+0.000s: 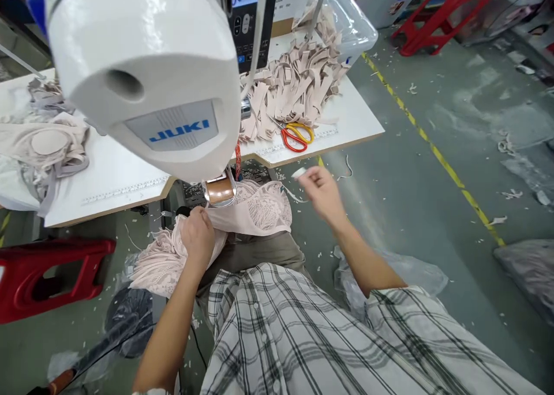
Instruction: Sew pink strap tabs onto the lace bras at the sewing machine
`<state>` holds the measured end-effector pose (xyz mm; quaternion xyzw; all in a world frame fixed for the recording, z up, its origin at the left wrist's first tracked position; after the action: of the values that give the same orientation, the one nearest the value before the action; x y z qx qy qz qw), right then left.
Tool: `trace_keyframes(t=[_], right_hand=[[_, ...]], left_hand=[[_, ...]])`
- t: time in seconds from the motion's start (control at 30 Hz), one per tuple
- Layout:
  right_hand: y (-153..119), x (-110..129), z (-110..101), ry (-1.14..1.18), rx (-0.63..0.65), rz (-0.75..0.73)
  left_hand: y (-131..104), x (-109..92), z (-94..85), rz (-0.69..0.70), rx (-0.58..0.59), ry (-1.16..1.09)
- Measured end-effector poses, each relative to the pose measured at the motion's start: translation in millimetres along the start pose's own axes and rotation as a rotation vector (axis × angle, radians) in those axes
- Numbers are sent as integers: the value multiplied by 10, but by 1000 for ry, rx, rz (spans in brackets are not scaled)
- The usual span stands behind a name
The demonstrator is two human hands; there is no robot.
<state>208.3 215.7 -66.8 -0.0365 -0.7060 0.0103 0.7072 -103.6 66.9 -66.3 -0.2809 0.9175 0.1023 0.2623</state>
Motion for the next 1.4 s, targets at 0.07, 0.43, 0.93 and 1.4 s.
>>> trace_keyframes(t=[0.07,0.43,0.93,1.4], right_hand=[[-339,76,370,-251,296,-91],[-911,433,962,-602,811,-376],[-680,513,1009,-363,813,-211],[-846,721,1166,-330,1279,-617]], left_hand=[[-77,-198,-52,177,125,-26],[-232,-761,-336,370,530,-359],[-266,-707,-317,416,309,-349],[-239,-794,-702,548,425,-159]])
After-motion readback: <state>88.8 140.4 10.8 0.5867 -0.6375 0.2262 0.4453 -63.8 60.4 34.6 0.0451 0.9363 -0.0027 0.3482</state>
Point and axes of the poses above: each hand's wrist, its own y-axis towards the middle knuckle, its own z-axis out of the palm, x = y × z, the point moved 4 cm from there along y, towards the middle knuckle, and after that the axes turned 2 degrees about -x, right-handed, at the moved point
